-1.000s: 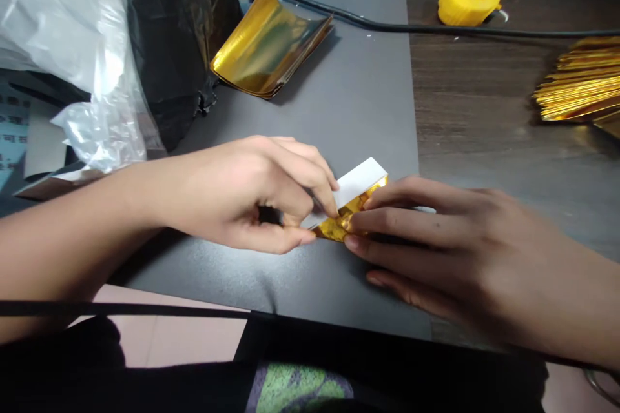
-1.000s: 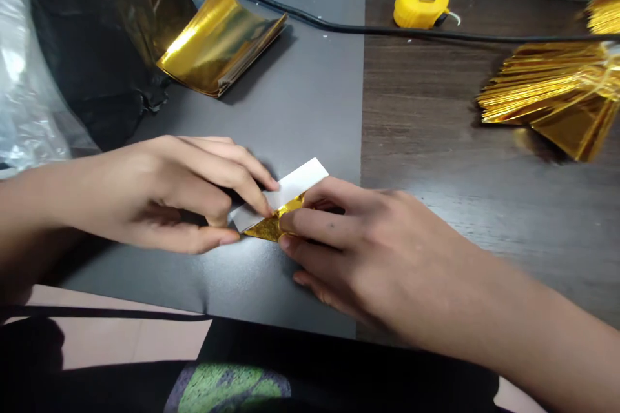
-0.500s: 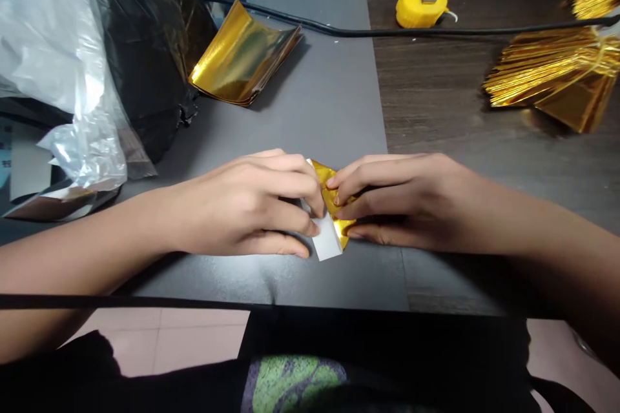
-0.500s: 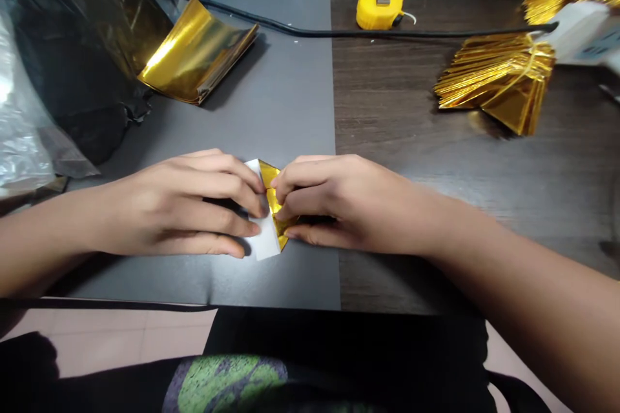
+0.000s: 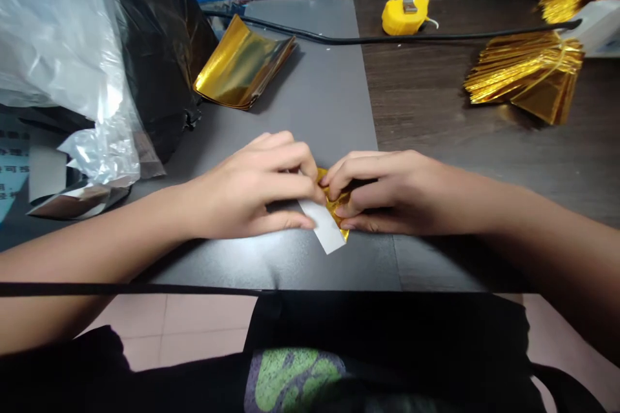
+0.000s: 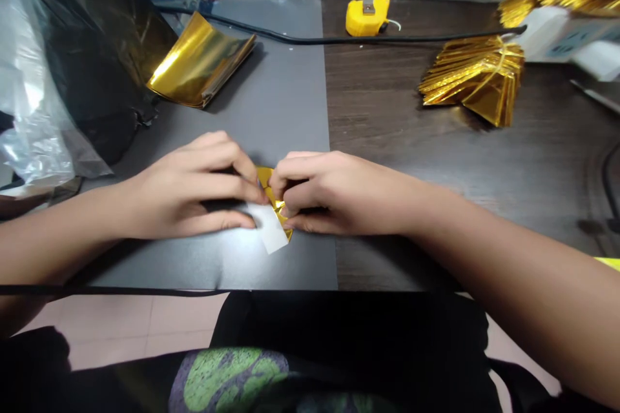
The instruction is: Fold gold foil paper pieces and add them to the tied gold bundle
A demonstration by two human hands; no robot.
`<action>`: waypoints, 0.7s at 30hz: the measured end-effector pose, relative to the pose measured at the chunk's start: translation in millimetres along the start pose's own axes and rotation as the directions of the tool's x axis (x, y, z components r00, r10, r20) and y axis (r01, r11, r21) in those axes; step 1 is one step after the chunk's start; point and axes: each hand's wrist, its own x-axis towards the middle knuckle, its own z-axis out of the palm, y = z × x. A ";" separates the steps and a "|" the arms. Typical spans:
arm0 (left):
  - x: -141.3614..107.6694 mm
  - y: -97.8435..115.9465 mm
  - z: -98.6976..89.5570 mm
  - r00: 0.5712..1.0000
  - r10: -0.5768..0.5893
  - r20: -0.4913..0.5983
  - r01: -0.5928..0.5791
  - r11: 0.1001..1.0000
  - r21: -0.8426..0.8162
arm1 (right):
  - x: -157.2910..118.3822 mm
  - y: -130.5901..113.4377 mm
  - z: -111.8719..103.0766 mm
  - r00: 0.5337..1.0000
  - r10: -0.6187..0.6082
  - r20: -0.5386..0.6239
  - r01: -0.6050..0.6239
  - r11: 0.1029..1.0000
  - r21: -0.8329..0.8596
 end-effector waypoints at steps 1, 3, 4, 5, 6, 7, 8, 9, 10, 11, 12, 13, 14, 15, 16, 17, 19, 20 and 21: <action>0.3 4.4 0.0 0.998 0.056 0.043 -0.056 0.998 -0.008 | -0.9 0.4 0.1 1.000 -0.012 0.004 0.012 1.000 0.002; 0.6 13.8 0.4 0.982 0.151 0.116 -0.151 0.988 -0.005 | -2.2 -1.2 1.0 0.999 -0.034 0.020 0.034 0.999 0.017; 0.5 18.4 0.9 0.972 0.187 0.139 -0.191 0.982 0.012 | -2.4 -3.1 1.7 0.999 -0.037 0.030 0.036 0.999 0.028; 0.4 22.8 1.7 0.965 0.215 0.154 -0.222 0.975 0.032 | -2.2 -5.7 2.4 0.999 -0.030 0.044 0.028 0.999 0.042; 0.5 27.0 2.7 0.958 0.233 0.166 -0.243 0.969 0.044 | -1.9 -8.7 3.2 0.998 -0.014 0.060 0.010 0.999 0.053; 0.7 31.0 3.9 0.954 0.242 0.176 -0.253 0.967 0.044 | -1.3 -11.8 4.0 0.997 0.003 0.079 -0.008 0.998 0.062; 1.1 35.0 5.3 0.952 0.245 0.182 -0.255 0.966 0.032 | -0.6 -14.9 4.9 0.995 0.014 0.097 -0.021 0.997 0.071; 1.7 39.0 6.9 0.951 0.244 0.188 -0.251 0.968 0.013 | 0.1 -17.8 5.8 0.993 0.016 0.113 -0.025 0.997 0.079; 2.5 43.1 8.5 0.954 0.239 0.179 -0.243 0.970 0.001 | 0.8 -20.5 6.9 0.992 0.011 0.124 -0.022 0.996 0.084; 3.2 47.0 10.1 0.959 0.231 0.163 -0.235 0.972 0.002 | 1.6 -23.0 8.0 0.991 0.006 0.133 -0.018 0.996 0.087; 3.7 50.7 11.8 0.964 0.227 0.138 -0.232 0.972 0.025 | 2.4 -25.2 9.1 0.990 0.001 0.138 -0.014 0.996 0.090; 3.8 53.9 13.3 0.967 0.232 0.107 -0.239 0.969 0.061 | 3.2 -27.2 10.3 0.990 0.003 0.140 -0.015 0.996 0.090; 3.5 56.2 14.8 0.966 0.244 0.081 -0.251 0.963 0.096 | 4.0 -28.9 11.4 0.990 0.010 0.140 -0.022 0.996 0.088; 2.7 57.5 16.0 0.965 0.256 0.061 -0.262 0.957 0.122 | 4.7 -30.2 12.2 0.990 0.018 0.142 -0.030 0.996 0.084; 1.6 57.7 17.0 0.963 0.265 0.051 -0.270 0.954 0.134 | 5.3 -30.8 12.7 0.989 0.019 0.144 -0.031 0.997 0.077; 0.4 56.6 17.6 0.963 0.265 0.049 -0.269 0.954 0.131 | 5.7 -30.6 12.8 0.989 0.017 0.147 -0.027 0.998 0.064; -1.4 51.6 18.0 0.973 0.225 0.054 -0.230 0.969 0.094 | 5.5 -27.8 11.9 0.991 0.002 0.136 -0.004 1.000 0.019; -1.8 48.4 17.9 0.979 0.194 0.063 -0.198 0.978 0.071 | 5.0 -25.5 11.0 0.992 -0.006 0.123 0.008 1.000 -0.009; -1.7 45.0 17.6 0.985 0.159 0.070 -0.162 0.986 0.048 | 4.4 -22.9 10.0 0.994 -0.011 0.106 0.015 0.999 -0.038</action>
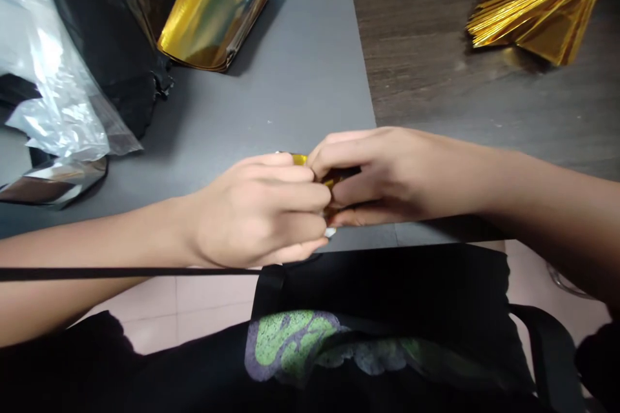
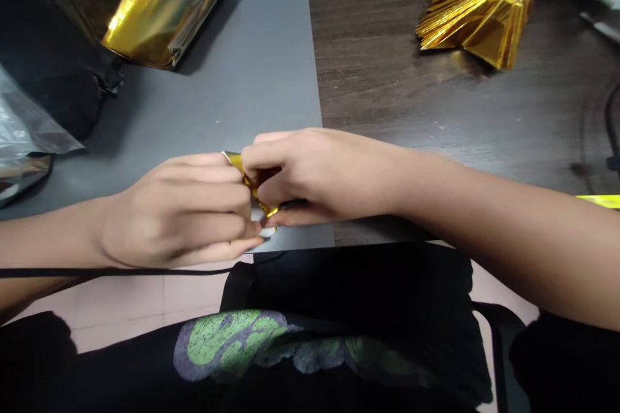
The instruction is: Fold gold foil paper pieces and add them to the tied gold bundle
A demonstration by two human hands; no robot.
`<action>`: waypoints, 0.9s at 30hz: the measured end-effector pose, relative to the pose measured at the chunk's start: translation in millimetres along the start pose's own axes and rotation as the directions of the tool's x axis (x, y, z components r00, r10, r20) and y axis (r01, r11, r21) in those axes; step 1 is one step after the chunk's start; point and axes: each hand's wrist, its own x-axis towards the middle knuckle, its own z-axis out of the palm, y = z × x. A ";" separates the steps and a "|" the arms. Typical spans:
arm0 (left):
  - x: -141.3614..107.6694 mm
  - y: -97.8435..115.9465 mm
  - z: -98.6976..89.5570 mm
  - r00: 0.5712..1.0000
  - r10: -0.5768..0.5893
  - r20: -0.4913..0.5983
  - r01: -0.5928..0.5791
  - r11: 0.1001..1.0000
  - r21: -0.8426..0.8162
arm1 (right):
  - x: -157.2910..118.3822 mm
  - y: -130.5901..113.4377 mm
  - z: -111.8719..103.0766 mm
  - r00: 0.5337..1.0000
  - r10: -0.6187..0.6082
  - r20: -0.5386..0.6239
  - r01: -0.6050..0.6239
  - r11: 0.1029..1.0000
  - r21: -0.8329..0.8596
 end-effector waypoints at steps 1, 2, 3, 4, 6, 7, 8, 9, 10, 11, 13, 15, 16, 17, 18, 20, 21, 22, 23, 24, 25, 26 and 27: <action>0.0 -3.1 -0.2 0.999 -0.042 0.004 0.042 0.999 -0.024 | -0.9 2.7 -0.8 1.000 0.001 -0.016 -0.002 1.000 -0.025; 0.5 -5.7 -0.4 0.997 -0.081 0.006 0.081 0.995 -0.051 | -1.7 5.1 -1.6 1.000 0.005 -0.027 -0.006 0.999 -0.043; 1.1 -7.6 -0.8 0.993 -0.114 0.006 0.114 0.990 -0.079 | -2.3 7.0 -2.1 0.999 0.011 -0.033 -0.013 0.998 -0.055; 1.8 -8.8 -1.2 0.990 -0.141 0.005 0.140 0.984 -0.107 | -2.8 8.3 -2.4 0.999 0.017 -0.035 -0.019 0.998 -0.063; 3.0 -9.2 -2.5 0.984 -0.176 0.010 0.175 0.971 -0.164 | -3.1 9.3 -2.5 0.999 0.016 -0.043 -0.019 0.997 -0.072; 3.3 -8.8 -3.3 0.982 -0.190 0.016 0.189 0.964 -0.187 | -3.1 9.1 -2.3 0.999 0.014 -0.048 -0.017 0.997 -0.074; 3.4 -8.2 -4.1 0.979 -0.204 0.024 0.204 0.958 -0.201 | -3.0 8.5 -2.2 0.999 0.013 -0.052 -0.017 0.997 -0.075; 3.5 -7.5 -4.7 0.976 -0.217 0.032 0.219 0.953 -0.208 | -2.9 7.8 -2.0 0.998 0.015 -0.055 -0.019 0.997 -0.074; 3.4 -6.9 -5.1 0.973 -0.229 0.039 0.233 0.949 -0.212 | -2.8 7.0 -1.9 0.998 0.020 -0.056 -0.024 0.997 -0.069; 3.4 -6.4 -5.2 0.970 -0.240 0.044 0.243 0.946 -0.212 | -2.9 6.2 -2.0 0.998 0.028 -0.055 -0.031 0.998 -0.063; 3.5 -5.7 -4.3 0.966 -0.258 0.025 0.257 0.944 -0.206 | -3.1 5.1 -2.2 0.998 0.040 -0.048 -0.043 0.998 -0.052; 4.1 -5.3 -2.6 0.963 -0.268 -0.012 0.260 0.943 -0.206 | -3.5 4.7 -2.6 0.998 0.046 -0.041 -0.047 0.998 -0.045; 4.6 -5.0 -1.8 0.962 -0.273 -0.024 0.262 0.943 -0.204 | -3.7 4.8 -2.9 0.998 0.045 -0.038 -0.047 0.998 -0.041; 5.1 -4.7 -1.2 0.960 -0.279 -0.032 0.267 0.943 -0.198 | -3.9 5.0 -3.1 0.998 0.045 -0.036 -0.047 0.998 -0.035; 5.7 -4.3 -0.9 0.958 -0.286 -0.032 0.275 0.942 -0.190 | -4.0 5.2 -3.3 0.998 0.044 -0.039 -0.045 0.999 -0.029; 6.7 -3.6 -0.8 0.953 -0.301 -0.024 0.293 0.941 -0.169 | -4.1 5.5 -3.7 0.998 0.049 -0.045 -0.049 0.999 -0.010; 6.9 -3.4 -1.0 0.951 -0.308 -0.025 0.300 0.941 -0.158 | -4.0 5.5 -3.9 0.997 0.053 -0.047 -0.053 0.999 0.002; 7.1 -3.3 -1.2 0.950 -0.311 -0.028 0.303 0.941 -0.150 | -3.8 5.4 -4.0 0.997 0.058 -0.049 -0.058 0.998 0.015; 7.0 -3.3 -1.3 0.951 -0.309 -0.027 0.303 0.942 -0.144 | -3.7 5.3 -4.1 0.997 0.064 -0.049 -0.063 0.998 0.028; 7.0 -3.5 -1.3 0.951 -0.307 -0.026 0.301 0.943 -0.139 | -3.6 5.1 -4.2 0.996 0.069 -0.048 -0.067 0.997 0.039; 6.9 -3.7 -1.2 0.952 -0.305 -0.025 0.299 0.945 -0.135 | -3.5 4.9 -4.2 0.996 0.074 -0.047 -0.072 0.996 0.047; 6.8 -3.9 -1.0 0.953 -0.302 -0.024 0.296 0.946 -0.132 | -3.4 4.7 -4.1 0.996 0.079 -0.048 -0.076 0.996 0.051; 6.8 -4.0 -0.8 0.953 -0.301 -0.023 0.295 0.946 -0.130 | -3.4 4.6 -3.9 0.995 0.083 -0.050 -0.081 0.995 0.053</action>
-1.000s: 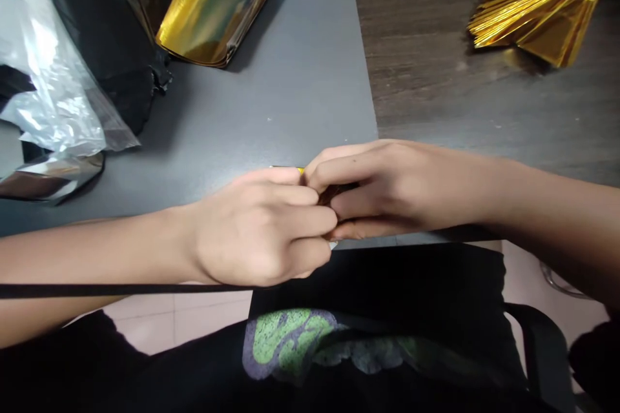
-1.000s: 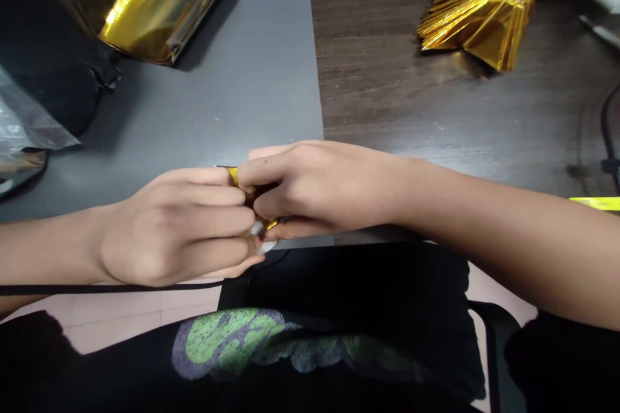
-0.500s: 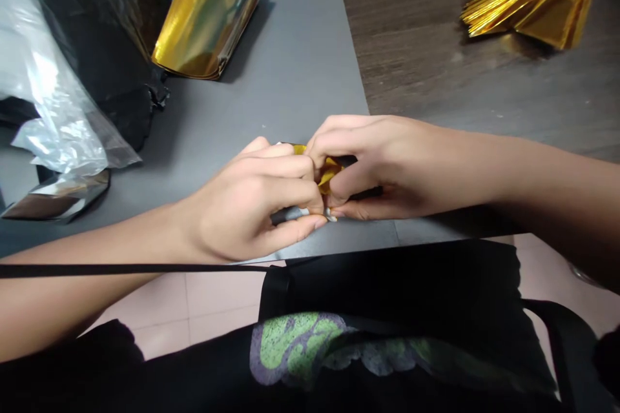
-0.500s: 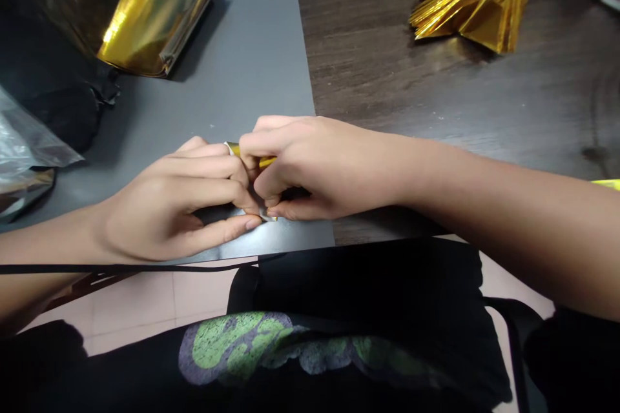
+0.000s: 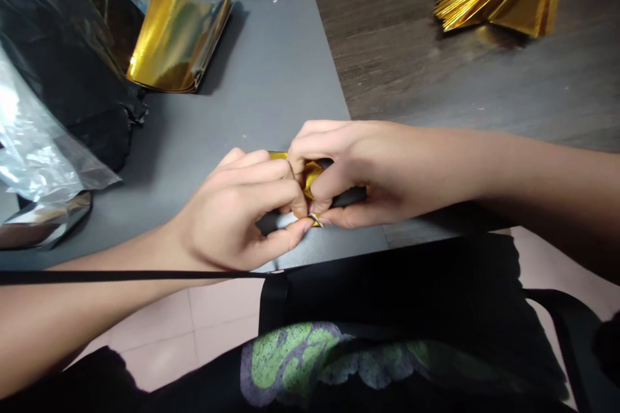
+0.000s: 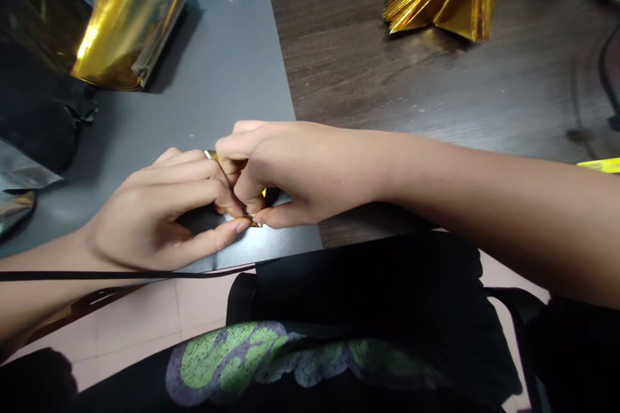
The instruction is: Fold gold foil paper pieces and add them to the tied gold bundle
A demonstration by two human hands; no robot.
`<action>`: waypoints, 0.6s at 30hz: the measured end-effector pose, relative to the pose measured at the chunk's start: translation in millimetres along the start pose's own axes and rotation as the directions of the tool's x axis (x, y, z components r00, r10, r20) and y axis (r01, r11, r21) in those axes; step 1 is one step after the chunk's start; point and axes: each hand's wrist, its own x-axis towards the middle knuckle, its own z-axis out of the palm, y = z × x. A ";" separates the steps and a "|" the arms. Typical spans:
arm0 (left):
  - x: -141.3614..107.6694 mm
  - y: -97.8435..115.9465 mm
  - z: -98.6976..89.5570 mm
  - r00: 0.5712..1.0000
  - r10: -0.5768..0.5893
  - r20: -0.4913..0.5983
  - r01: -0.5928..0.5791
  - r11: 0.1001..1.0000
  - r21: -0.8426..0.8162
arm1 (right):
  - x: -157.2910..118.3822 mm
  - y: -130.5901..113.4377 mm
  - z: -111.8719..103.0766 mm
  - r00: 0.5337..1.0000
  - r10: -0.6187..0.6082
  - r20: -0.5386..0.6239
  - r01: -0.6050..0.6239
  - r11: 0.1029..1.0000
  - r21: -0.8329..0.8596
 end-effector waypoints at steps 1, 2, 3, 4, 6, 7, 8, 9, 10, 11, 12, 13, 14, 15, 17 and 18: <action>0.1 0.0 0.2 1.000 -0.001 -0.003 0.001 1.000 0.000 | -0.1 -0.1 0.2 1.000 0.002 -0.004 -0.002 1.000 0.001; 0.2 0.2 0.4 1.000 -0.003 -0.006 0.003 1.000 -0.003 | -0.1 0.0 0.5 1.000 0.002 -0.009 -0.002 1.000 0.001; 0.3 0.5 0.5 1.000 -0.006 -0.007 0.006 1.000 -0.006 | -0.2 0.1 0.7 1.000 -0.002 -0.013 0.002 1.000 0.000; 0.5 1.1 0.6 1.000 -0.006 -0.008 0.006 1.000 -0.007 | -0.2 0.3 1.0 1.000 -0.008 -0.016 0.008 1.000 -0.001; 0.7 2.6 0.6 1.000 -0.014 -0.006 0.014 1.000 -0.004 | -0.2 0.7 1.5 1.000 -0.018 -0.020 0.018 1.000 -0.002; 0.8 3.4 0.7 1.000 -0.021 0.001 0.021 1.000 0.000 | -0.3 0.8 1.8 1.000 -0.019 -0.023 0.019 1.000 -0.002; 0.8 4.2 0.8 1.000 -0.028 0.009 0.028 1.000 0.002 | -0.3 0.9 2.0 1.000 -0.019 -0.025 0.019 1.000 -0.001; 0.7 4.8 0.9 0.999 -0.036 0.013 0.036 0.999 0.003 | -0.4 1.0 2.3 0.999 -0.018 -0.028 0.018 1.000 0.000; 0.6 5.3 1.2 0.999 -0.039 0.018 0.039 0.999 0.002 | -0.5 0.9 2.6 0.999 -0.017 -0.032 0.017 1.000 0.001; 0.5 5.6 1.4 0.999 -0.041 0.023 0.041 0.999 0.002 | -0.5 0.9 3.0 0.999 -0.016 -0.036 0.016 1.000 0.002; 0.3 5.8 1.7 0.999 -0.042 0.026 0.042 0.999 0.003 | -0.6 0.8 3.4 0.999 -0.014 -0.039 0.014 1.000 0.001; 0.2 5.8 1.9 0.999 -0.043 0.026 0.043 0.999 0.006 | -0.5 0.7 3.9 0.999 -0.010 -0.042 0.010 1.000 -0.002; -0.1 5.8 2.0 0.999 -0.046 0.025 0.046 0.999 0.009 | -0.5 0.5 4.4 0.999 -0.003 -0.045 0.003 1.000 -0.007; -0.3 5.8 2.0 0.999 -0.049 0.023 0.049 0.999 0.014 | -0.3 0.4 5.0 0.999 0.004 -0.047 -0.005 1.000 -0.013; -0.7 6.1 1.7 0.998 -0.057 0.019 0.056 0.998 0.029 | 0.1 0.2 6.2 0.999 0.016 -0.049 -0.017 1.000 -0.022; -1.0 6.4 1.5 0.998 -0.059 0.018 0.058 0.998 0.039 | 0.2 0.2 6.7 0.999 0.021 -0.049 -0.022 0.999 -0.023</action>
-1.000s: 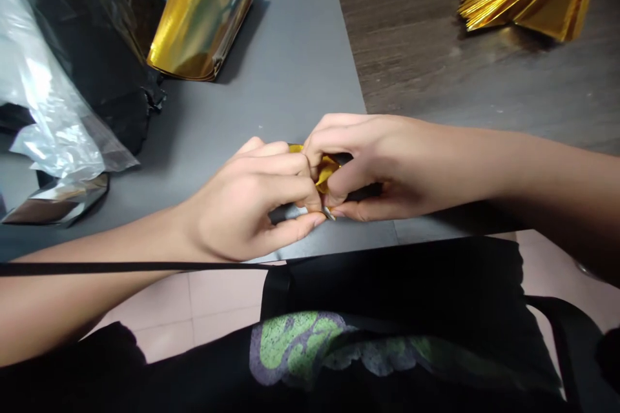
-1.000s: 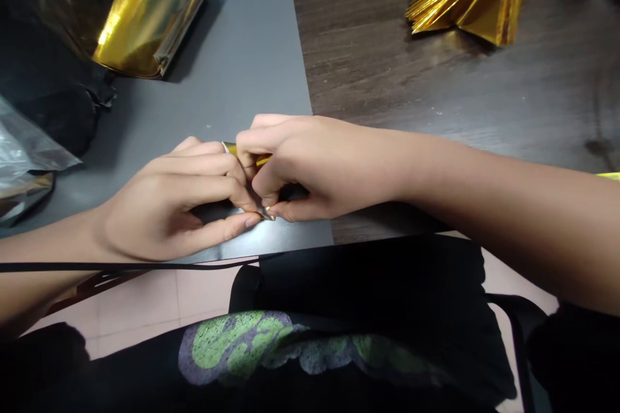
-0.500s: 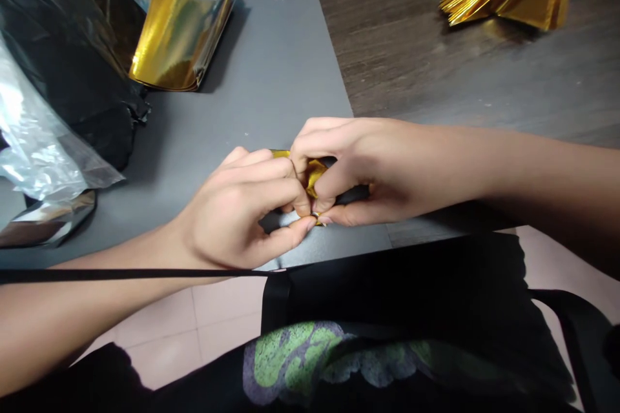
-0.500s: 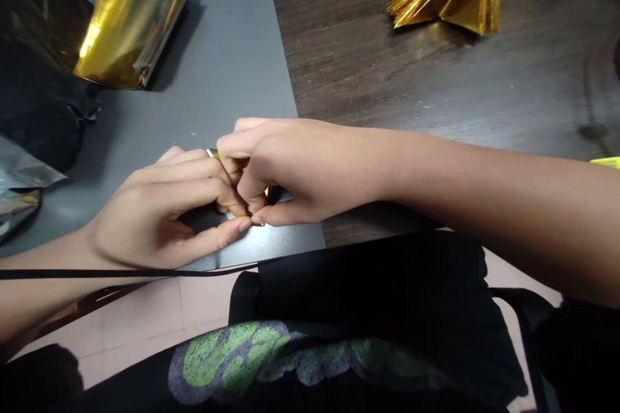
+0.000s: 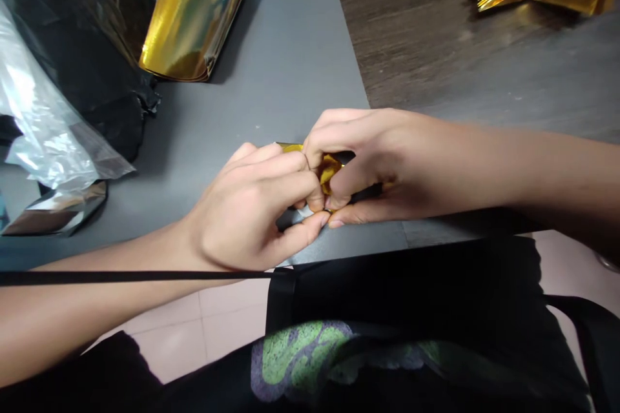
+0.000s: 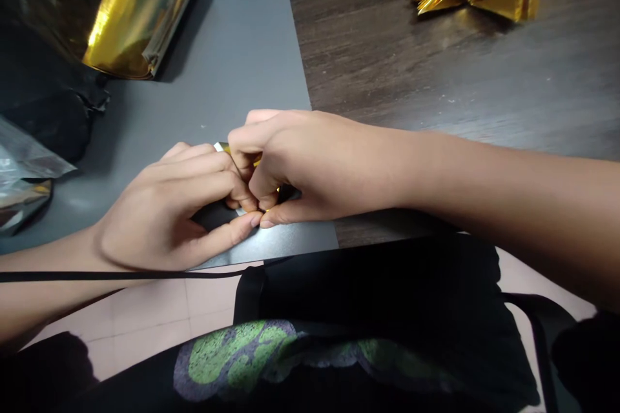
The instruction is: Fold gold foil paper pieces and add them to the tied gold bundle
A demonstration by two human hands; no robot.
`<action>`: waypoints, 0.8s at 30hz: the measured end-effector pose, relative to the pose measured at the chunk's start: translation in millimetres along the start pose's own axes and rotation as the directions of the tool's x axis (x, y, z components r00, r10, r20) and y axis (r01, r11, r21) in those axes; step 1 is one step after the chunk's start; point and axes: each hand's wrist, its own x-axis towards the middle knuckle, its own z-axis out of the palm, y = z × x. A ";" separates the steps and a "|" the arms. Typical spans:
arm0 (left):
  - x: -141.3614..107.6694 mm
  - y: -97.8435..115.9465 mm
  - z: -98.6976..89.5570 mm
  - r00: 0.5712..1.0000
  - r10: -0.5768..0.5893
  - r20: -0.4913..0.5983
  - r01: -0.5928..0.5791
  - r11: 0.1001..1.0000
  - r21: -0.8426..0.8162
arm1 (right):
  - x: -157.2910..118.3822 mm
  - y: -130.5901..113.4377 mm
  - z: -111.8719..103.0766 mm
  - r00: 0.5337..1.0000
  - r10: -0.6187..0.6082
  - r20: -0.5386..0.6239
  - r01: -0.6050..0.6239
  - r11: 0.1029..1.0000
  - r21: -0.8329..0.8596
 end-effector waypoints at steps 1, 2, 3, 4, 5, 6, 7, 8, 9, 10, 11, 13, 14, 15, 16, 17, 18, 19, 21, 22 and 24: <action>-0.3 0.4 -0.2 1.000 -0.001 0.002 0.001 1.000 0.012 | 0.0 0.0 0.5 1.000 0.002 -0.002 -0.002 1.000 0.001; -0.5 0.9 -0.2 1.000 -0.003 0.007 0.003 1.000 0.025 | 0.0 0.0 0.8 1.000 0.002 -0.004 -0.002 1.000 0.004; -0.8 1.4 0.0 1.000 -0.004 0.011 0.004 0.999 0.037 | -0.1 0.0 1.1 1.000 0.000 -0.007 0.000 1.000 0.006; -1.1 1.9 0.3 1.000 -0.006 0.014 0.005 0.999 0.046 | -0.2 0.1 1.3 1.000 -0.003 -0.010 0.003 1.000 0.007; -1.3 2.4 0.7 1.000 -0.007 0.016 0.006 0.999 0.053 | -0.3 0.1 1.5 1.000 -0.005 -0.015 0.005 1.000 0.007; -1.5 2.8 1.3 1.000 -0.010 0.013 0.009 0.998 0.059 | -0.5 0.1 1.6 1.000 -0.007 -0.019 0.007 1.000 0.006; -1.6 3.2 1.8 1.000 -0.012 0.007 0.012 0.998 0.061 | -0.6 0.0 1.7 1.000 -0.006 -0.022 0.006 1.000 0.005; -1.6 3.5 2.2 1.000 -0.016 0.003 0.016 0.998 0.060 | -0.7 -0.1 1.8 1.000 -0.002 -0.023 0.002 1.000 0.004; -1.6 3.8 2.5 1.000 -0.019 0.002 0.019 0.998 0.059 | -0.7 -0.3 2.0 1.000 0.000 -0.027 0.000 1.000 0.003; -1.5 4.1 2.6 1.000 -0.023 0.004 0.023 0.998 0.059 | -0.7 -0.4 2.2 1.000 0.005 -0.030 -0.005 1.000 0.002; -1.4 4.4 2.6 1.000 -0.026 0.010 0.026 0.998 0.060 | -0.6 -0.5 2.5 0.999 0.010 -0.035 -0.010 1.000 0.000; -1.3 4.9 2.5 0.999 -0.028 0.025 0.026 0.997 0.073 | -0.3 -0.6 3.2 0.999 0.020 -0.048 -0.020 1.000 -0.004; -1.4 5.1 2.6 0.999 -0.028 0.028 0.026 0.996 0.082 | -0.1 -0.6 3.6 0.998 0.025 -0.052 -0.025 1.000 -0.005; -1.6 5.3 3.0 0.999 -0.028 0.030 0.025 0.996 0.089 | 0.1 -0.6 3.9 0.998 0.028 -0.056 -0.029 1.000 -0.006; -2.0 5.3 3.6 0.999 -0.029 0.026 0.026 0.995 0.093 | 0.3 -0.5 4.1 0.998 0.030 -0.055 -0.030 1.000 -0.004; -2.4 5.4 4.4 0.999 -0.030 0.016 0.028 0.995 0.095 | 0.5 -0.3 4.2 0.998 0.028 -0.055 -0.028 1.000 -0.001; -2.8 5.3 5.2 0.999 -0.031 0.005 0.031 0.995 0.096 | 0.6 -0.2 4.2 0.998 0.025 -0.056 -0.025 1.000 0.003; -3.2 5.3 6.1 0.999 -0.033 -0.005 0.034 0.995 0.096 | 0.6 0.0 4.2 0.998 0.021 -0.059 -0.021 1.000 0.008; -3.6 5.3 7.4 0.999 -0.035 -0.023 0.037 0.995 0.096 | 0.4 0.7 4.0 0.998 0.015 -0.060 -0.014 1.000 0.018; -3.5 5.5 7.8 0.999 -0.036 -0.022 0.038 0.994 0.099 | 0.1 1.3 4.0 0.998 0.012 -0.060 -0.011 1.000 0.021; -3.2 5.9 8.2 0.999 -0.035 -0.008 0.036 0.993 0.117 | -0.5 3.0 4.0 0.998 0.006 -0.058 -0.005 1.000 0.020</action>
